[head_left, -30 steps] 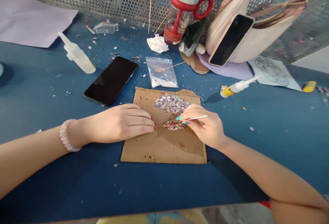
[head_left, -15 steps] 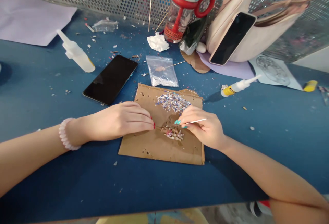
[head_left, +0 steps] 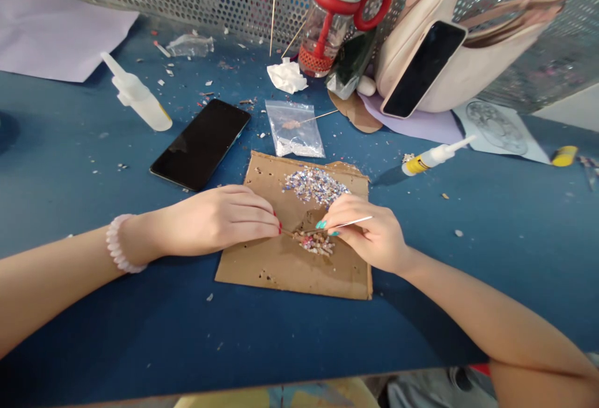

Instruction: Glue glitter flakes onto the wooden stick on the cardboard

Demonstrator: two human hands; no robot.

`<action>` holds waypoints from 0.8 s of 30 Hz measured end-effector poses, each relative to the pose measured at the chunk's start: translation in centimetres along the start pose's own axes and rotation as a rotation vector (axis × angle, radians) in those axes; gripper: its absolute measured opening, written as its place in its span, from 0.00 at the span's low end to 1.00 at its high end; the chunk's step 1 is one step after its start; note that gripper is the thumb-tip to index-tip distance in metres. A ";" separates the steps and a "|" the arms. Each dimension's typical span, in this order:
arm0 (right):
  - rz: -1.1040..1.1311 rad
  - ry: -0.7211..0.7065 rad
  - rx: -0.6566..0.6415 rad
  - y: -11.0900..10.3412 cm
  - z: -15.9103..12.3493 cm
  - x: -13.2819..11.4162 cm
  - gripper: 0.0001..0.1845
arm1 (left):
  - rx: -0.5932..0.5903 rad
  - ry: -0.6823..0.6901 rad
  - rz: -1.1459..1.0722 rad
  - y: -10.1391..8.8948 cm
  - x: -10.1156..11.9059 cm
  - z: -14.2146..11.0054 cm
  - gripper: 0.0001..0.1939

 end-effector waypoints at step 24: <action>-0.032 0.008 0.001 -0.1 0.0 -0.1 0.04 | 0.000 -0.004 0.016 0.0 0.0 0.0 0.15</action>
Point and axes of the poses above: each hand's wrist, its own z-axis towards the middle knuckle, its own y-axis out of the palm, x = y × z, the point moved 6 cm from there along z, towards the middle knuckle, and after that the axes turned 5 degrees about -x, right-handed, at the moved point
